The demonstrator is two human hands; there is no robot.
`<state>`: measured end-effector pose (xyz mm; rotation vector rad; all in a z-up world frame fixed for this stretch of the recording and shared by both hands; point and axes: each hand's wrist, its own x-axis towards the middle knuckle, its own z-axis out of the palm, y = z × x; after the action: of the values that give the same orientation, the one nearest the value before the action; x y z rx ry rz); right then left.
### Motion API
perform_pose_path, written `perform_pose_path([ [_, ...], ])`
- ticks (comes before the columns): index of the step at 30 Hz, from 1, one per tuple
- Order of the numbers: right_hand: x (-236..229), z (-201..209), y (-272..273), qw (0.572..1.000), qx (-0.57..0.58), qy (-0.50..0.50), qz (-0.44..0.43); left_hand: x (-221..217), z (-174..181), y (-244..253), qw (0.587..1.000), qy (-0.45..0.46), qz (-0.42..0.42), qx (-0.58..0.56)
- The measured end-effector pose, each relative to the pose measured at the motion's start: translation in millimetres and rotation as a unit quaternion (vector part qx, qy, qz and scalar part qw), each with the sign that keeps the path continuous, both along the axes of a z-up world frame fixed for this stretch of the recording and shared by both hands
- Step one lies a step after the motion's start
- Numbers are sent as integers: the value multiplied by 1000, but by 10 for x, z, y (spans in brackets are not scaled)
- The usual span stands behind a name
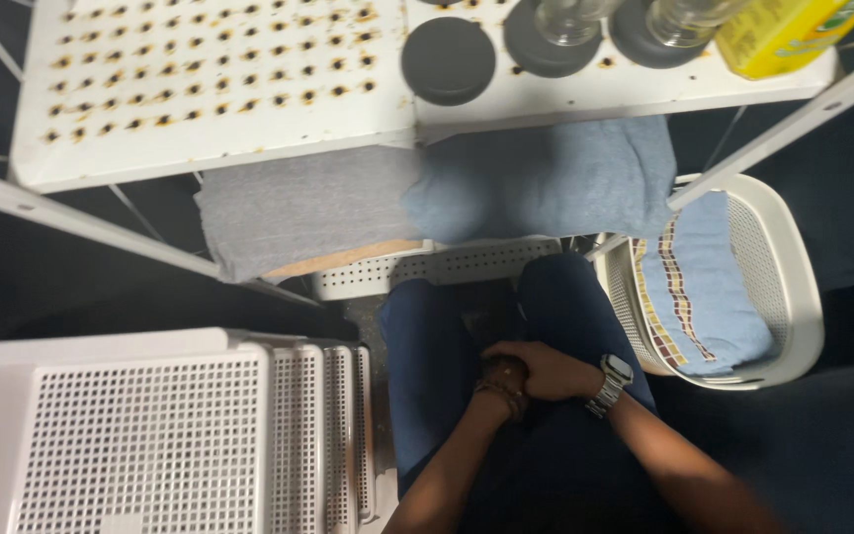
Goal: The person organizes a white metal shelving unit by moving paper towel rolls from a basket onto the shelf. They then transfer folded towels from the shelf into a white laundry basket. Finally, they move bottles of yellow liquid and glass jars from the shelf into the basket.
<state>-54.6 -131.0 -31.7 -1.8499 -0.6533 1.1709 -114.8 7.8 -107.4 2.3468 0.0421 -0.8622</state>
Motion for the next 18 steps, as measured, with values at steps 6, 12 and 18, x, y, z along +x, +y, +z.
perform_pose_path([
  [6, 79, 68, -276, 998, 3, 17, -59, 242, 162, -280, 996, -33, 67, -44],
  [12, 291, -183, -368, 959, 88, -75, -260, 573, 541, -390, 983, -74, 147, -81],
  [18, 1062, 433, -345, 768, 284, 165, -550, 1270, 1099, -5, 735, 2, 495, -464],
])
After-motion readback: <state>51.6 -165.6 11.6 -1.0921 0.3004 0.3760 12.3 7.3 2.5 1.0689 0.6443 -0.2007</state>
